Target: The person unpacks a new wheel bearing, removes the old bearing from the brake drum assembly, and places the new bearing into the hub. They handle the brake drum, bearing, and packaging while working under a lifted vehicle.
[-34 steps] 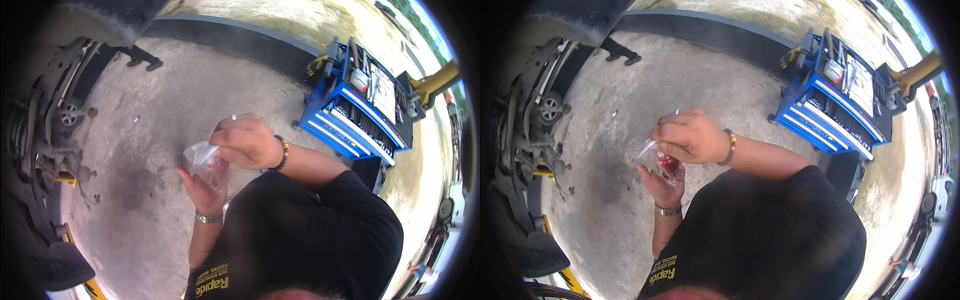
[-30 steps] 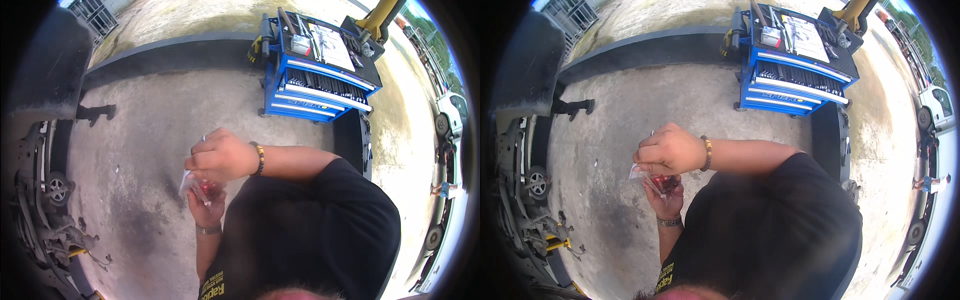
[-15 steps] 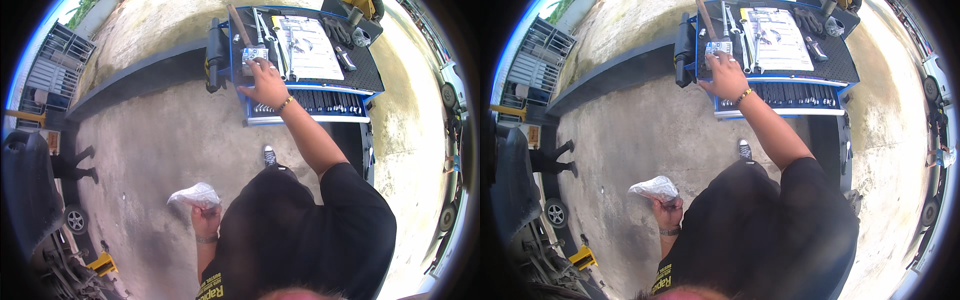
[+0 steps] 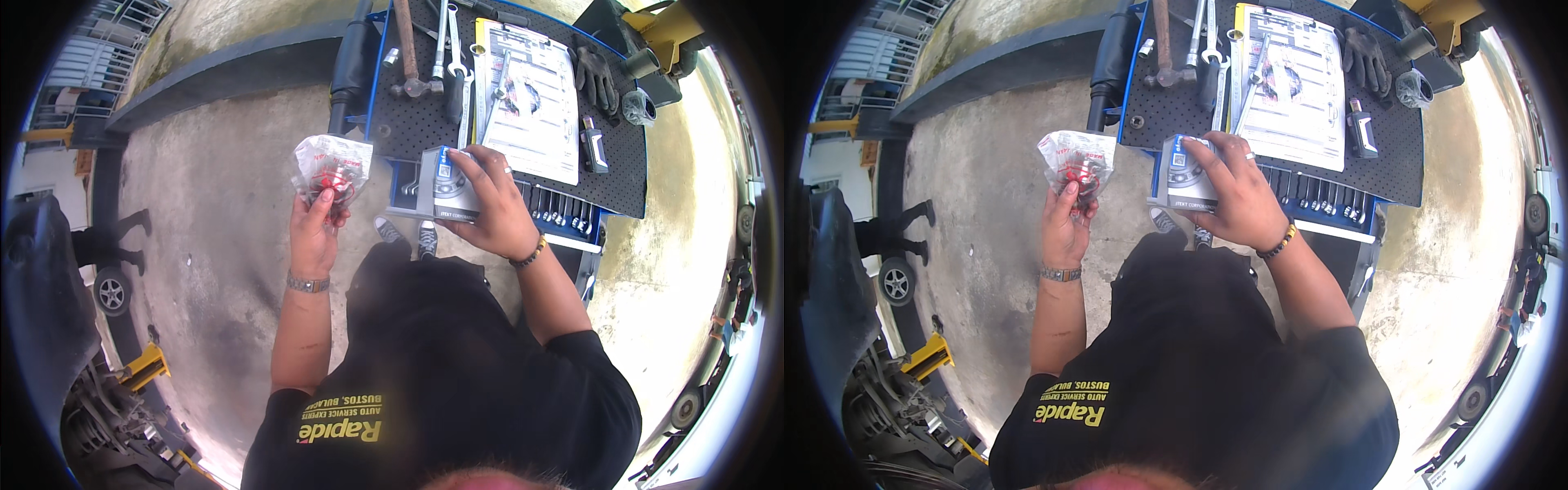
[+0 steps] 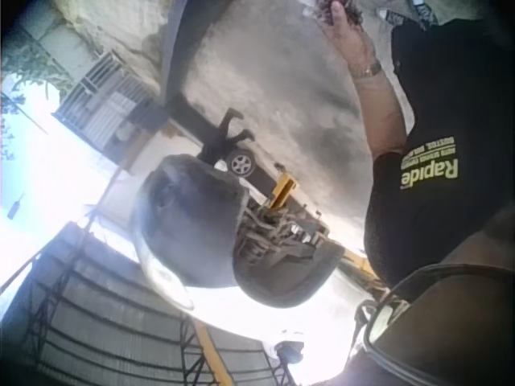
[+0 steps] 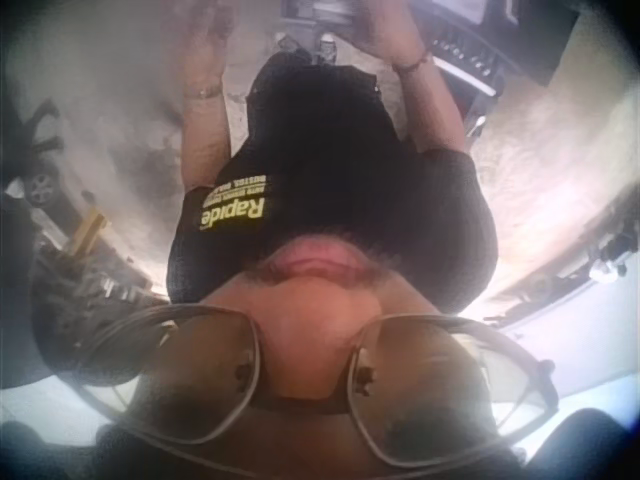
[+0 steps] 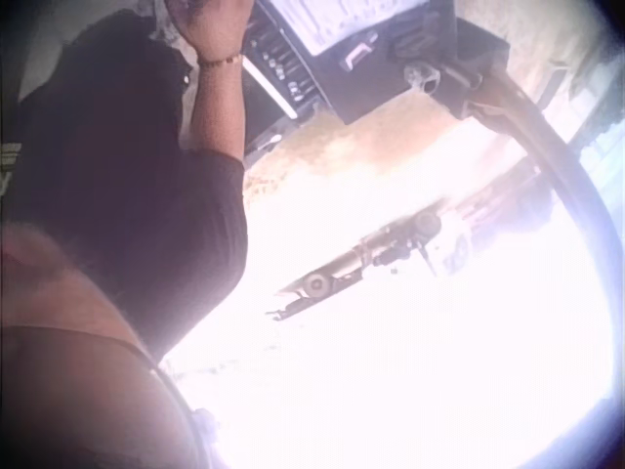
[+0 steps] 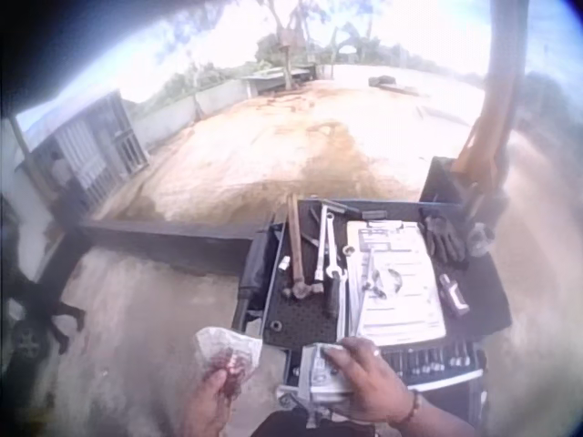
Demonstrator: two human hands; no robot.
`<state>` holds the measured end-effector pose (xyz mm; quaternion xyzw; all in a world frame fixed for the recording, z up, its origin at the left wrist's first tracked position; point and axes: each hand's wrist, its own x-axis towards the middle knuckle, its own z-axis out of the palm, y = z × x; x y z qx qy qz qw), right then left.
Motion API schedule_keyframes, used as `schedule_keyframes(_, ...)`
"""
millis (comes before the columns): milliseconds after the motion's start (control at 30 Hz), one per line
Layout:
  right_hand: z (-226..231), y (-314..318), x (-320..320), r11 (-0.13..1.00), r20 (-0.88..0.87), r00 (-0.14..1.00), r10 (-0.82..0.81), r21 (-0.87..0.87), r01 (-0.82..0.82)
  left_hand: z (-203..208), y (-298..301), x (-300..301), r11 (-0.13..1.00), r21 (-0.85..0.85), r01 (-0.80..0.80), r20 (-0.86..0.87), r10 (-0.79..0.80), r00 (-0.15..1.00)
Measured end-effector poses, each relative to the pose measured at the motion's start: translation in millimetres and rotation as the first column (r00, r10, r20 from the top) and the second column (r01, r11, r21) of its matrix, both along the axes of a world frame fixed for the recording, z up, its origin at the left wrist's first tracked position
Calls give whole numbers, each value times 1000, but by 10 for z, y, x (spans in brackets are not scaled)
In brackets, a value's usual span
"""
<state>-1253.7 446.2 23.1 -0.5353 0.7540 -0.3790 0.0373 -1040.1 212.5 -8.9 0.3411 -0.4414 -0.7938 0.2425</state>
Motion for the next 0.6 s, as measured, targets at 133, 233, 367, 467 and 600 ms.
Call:
schedule_keyframes(133, 101, 546, 189, 995, 119, 988, -95, 31, 92, -268, -172, -644, 984, -128, 123, -30, -127, 991)
schedule_keyframes(233, 125, 900, 303, 956, 92, 953, -287, 81, 280, -391, -213, -972, 968, -192, 163, 14, -163, 987)
schedule_keyframes(367, 123, 1224, 375, 827, 51, 828, -558, 110, 551, -559, -113, -1365, 585, -792, 177, 88, -177, 980)
schedule_keyframes(467, 149, 1358, 357, 723, -9, 732, -681, 146, 675, -671, -22, -1528, 34, -974, 225, 225, 2, 974)
schedule_keyframes(600, 200, 1496, 226, 657, -31, 664, -747, 126, 744, -766, 149, -1597, -176, -927, 333, 309, 149, 939)
